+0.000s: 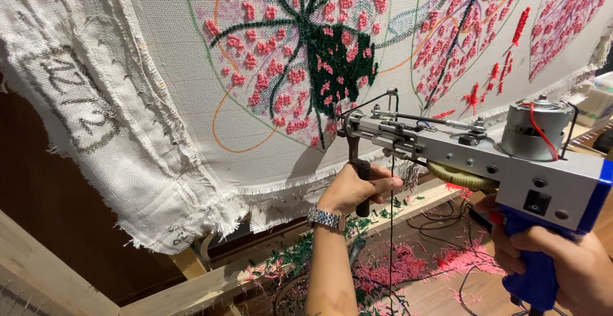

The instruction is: Using a tufting gun to create a patterned rug on a vertical frame.

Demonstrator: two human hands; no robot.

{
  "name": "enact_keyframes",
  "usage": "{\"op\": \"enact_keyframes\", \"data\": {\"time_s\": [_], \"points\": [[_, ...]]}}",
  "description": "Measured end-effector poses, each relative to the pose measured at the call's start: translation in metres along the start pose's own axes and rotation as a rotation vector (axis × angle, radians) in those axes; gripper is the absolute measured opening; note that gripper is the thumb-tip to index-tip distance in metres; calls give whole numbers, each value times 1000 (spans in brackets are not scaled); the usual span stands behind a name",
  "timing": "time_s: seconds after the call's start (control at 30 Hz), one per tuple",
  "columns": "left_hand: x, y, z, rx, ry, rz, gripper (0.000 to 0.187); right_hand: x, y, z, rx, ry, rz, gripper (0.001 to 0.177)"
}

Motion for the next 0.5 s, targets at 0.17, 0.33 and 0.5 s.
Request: {"op": "enact_keyframes", "data": {"time_s": [0.17,0.33,0.5], "points": [[-7,6,0,-165,61,67,24,-1,-18,6,-2,-47,-63,48],[-6,21,18,-335,57,213,27,3,-56,8,-51,-3,-167,37],[-10,34,17,-523,173,191,23,-1,-89,6,-186,-38,-263,27]]}}
Point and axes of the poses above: each hand's wrist, its own z-axis towards the middle knuckle, its own y-axis out of the back of the hand, x = y × z, the point moved 6 cm from there along z, towards the middle knuckle, and after that the axes turned 12 degrees about y, right-handed, at the moved point
